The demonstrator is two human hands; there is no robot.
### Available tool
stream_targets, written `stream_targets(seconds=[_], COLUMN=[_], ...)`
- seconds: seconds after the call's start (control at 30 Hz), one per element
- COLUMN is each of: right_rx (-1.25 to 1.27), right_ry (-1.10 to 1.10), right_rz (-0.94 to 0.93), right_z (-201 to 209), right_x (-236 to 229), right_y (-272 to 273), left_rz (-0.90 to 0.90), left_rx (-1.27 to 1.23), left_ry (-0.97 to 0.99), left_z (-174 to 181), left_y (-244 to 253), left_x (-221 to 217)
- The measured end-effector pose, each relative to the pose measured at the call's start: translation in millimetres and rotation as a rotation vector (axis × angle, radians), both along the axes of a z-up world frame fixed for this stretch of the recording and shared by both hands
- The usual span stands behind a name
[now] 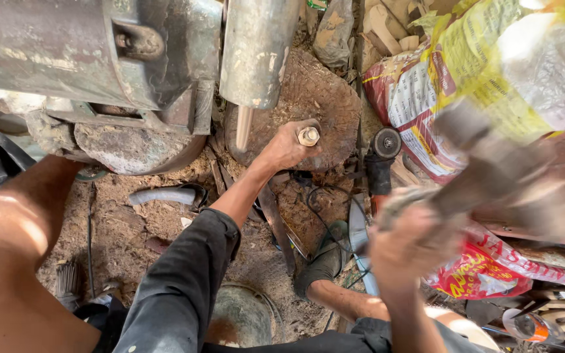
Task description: The person shapes a small wooden piece by repeatedly pressing it against a rotating grinding wheel and using a handheld angle grinder. The person rotates the piece to smooth different surfaces and edges.
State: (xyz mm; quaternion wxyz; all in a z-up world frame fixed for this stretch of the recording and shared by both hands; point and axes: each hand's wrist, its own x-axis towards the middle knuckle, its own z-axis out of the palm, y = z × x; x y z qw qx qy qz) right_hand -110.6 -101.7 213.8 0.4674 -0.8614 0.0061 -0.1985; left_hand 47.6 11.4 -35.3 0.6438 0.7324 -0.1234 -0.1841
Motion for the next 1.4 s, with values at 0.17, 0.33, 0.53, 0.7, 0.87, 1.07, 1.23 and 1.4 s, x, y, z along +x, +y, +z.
stream_targets(seconds=[0.17,0.33,0.53,0.7,0.87,1.07,1.23,1.4], right_rx=[-0.409,-0.173,0.268,0.217,0.195,-0.232,-0.110,-0.150], right_ry=[0.397,0.286,0.516,0.571,0.619,0.605,0.256,0.194], right_rz=[-0.008,-0.012,-0.052,-0.135,-0.053,0.059,0.017,0.068], right_z=[-81,-84,-46,-52,-60,-48,14,-17], right_x=[30,-3,-3,-10,-15,-8,-31,-2], right_y=[-9,-49,-36,-43,-51,-39,-39,-4], left_rz=[0.012,0.065,0.180,0.089,0.097,0.014,-0.055,-0.052], left_rx=[0.029,0.022,-0.040,-0.301,-0.165,-0.079,-0.040,-0.052], left_ry=[-0.032,-0.026,0.240,0.350,0.259,0.033,0.073,-0.018], left_z=[1,-9,4,19,27,10,-10,-11], left_y=[0,3,18,27,15,14,20,19], left_x=[4,-4,-18,-46,-44,-32,-28,-22])
